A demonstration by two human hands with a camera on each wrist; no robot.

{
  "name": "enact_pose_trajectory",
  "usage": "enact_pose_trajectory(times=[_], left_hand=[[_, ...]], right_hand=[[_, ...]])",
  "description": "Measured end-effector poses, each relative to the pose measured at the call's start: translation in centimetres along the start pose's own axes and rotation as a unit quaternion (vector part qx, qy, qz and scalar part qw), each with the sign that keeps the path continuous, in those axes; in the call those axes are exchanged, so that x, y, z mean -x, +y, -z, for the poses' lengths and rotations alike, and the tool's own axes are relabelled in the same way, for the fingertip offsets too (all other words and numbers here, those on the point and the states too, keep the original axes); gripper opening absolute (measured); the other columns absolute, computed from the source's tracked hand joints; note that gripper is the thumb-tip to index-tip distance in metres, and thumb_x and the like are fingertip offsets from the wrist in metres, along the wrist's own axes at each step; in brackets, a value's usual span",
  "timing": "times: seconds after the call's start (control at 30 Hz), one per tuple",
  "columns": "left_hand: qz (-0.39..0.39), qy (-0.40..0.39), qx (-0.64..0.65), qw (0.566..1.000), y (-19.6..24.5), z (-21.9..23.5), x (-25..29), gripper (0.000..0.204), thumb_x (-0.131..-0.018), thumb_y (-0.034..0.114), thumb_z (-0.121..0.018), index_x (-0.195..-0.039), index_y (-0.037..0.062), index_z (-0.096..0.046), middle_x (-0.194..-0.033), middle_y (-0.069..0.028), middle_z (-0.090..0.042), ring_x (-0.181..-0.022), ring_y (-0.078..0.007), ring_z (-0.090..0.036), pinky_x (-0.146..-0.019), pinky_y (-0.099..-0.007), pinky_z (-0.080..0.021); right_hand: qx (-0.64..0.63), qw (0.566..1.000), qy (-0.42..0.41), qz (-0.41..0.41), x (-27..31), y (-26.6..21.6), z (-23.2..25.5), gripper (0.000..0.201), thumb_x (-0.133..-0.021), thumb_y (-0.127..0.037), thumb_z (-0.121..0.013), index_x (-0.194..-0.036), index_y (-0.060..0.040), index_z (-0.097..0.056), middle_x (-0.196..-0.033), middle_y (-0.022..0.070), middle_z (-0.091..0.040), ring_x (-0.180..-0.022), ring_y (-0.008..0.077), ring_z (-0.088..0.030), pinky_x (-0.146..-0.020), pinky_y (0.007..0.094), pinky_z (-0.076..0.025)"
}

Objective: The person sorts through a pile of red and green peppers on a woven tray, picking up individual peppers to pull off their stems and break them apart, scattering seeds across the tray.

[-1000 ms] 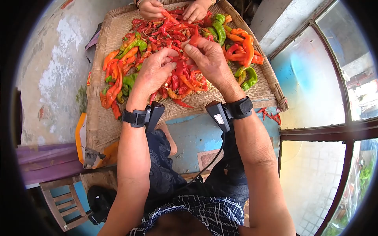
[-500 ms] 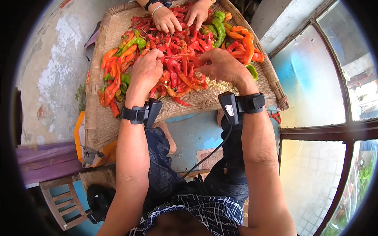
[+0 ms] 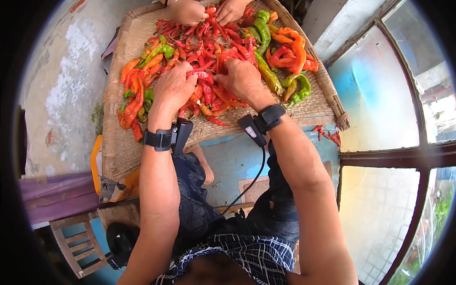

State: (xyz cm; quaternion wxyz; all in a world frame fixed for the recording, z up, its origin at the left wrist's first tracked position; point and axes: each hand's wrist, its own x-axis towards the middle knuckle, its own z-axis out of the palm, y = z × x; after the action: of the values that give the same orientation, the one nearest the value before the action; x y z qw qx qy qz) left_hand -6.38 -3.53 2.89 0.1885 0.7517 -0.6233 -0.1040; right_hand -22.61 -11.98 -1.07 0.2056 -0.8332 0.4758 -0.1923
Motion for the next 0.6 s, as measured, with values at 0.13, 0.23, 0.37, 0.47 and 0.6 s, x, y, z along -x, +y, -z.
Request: enact_pose_trajectory(times=[0.13,0.23,0.37,0.47,0.6], left_hand=[[-0.004,0.064,0.012,0.998,-0.7,0.0,-0.1,0.022,-0.085,0.024,-0.054,-0.098,0.0054,-0.057,-0.092,-0.0198,-0.063,-0.089,-0.0389,-0.059,-0.076,-0.0483,-0.045],[-0.008,0.077,0.019,0.997,-1.0,0.3,-0.1,0.022,-0.086,0.024,-0.053,-0.098,0.0057,-0.056,-0.093,-0.0189,-0.063,-0.089,-0.0391,-0.059,-0.076,-0.0483,-0.045],[0.007,0.063,0.018,0.998,-0.3,0.9,0.3,0.021,-0.087,0.024,-0.052,-0.096,0.0059,-0.057,-0.094,-0.0179,-0.063,-0.089,-0.0381,-0.059,-0.076,-0.0477,-0.046],[0.013,0.061,0.025,0.998,0.0,0.8,0.4,0.02,-0.087,0.024,-0.052,-0.095,0.0058,-0.058,-0.093,-0.0182,-0.063,-0.09,-0.0376,-0.059,-0.075,-0.0475,-0.045],[-0.014,0.072,0.017,0.997,-0.4,0.3,0.6,0.021,-0.087,0.024,-0.053,-0.095,0.0058,-0.058,-0.091,-0.0185,-0.063,-0.088,-0.038,-0.059,-0.074,-0.0478,-0.046]], right_hand=[[0.034,0.997,0.06,0.047,0.1,-0.1,-0.2,0.025,-0.076,-0.025,-0.064,-0.078,0.0001,-0.063,-0.076,0.0235,-0.063,-0.076,0.0404,-0.062,-0.071,0.047,-0.05],[-0.007,0.996,0.062,0.07,-0.1,-0.2,2.3,0.019,-0.078,-0.018,-0.058,-0.08,-0.0002,-0.063,-0.076,0.0217,-0.063,-0.075,0.0392,-0.062,-0.069,0.0454,-0.05],[-0.093,0.994,0.037,0.047,1.1,-0.4,5.4,0.019,-0.079,-0.017,-0.06,-0.084,0.0001,-0.064,-0.072,0.0192,-0.063,-0.065,0.0312,-0.064,-0.062,0.0388,-0.05],[-0.062,0.998,-0.009,0.03,1.6,-0.8,6.7,0.019,-0.081,-0.017,-0.061,-0.087,0.0002,-0.064,-0.07,0.0177,-0.063,-0.063,0.0277,-0.063,-0.059,0.0364,-0.048],[-0.1,0.971,0.185,0.117,-0.8,-0.3,5.1,0.023,-0.085,-0.019,-0.061,-0.099,-0.0005,-0.062,-0.067,0.0176,-0.061,-0.064,0.0303,-0.062,-0.061,0.0382,-0.049]])
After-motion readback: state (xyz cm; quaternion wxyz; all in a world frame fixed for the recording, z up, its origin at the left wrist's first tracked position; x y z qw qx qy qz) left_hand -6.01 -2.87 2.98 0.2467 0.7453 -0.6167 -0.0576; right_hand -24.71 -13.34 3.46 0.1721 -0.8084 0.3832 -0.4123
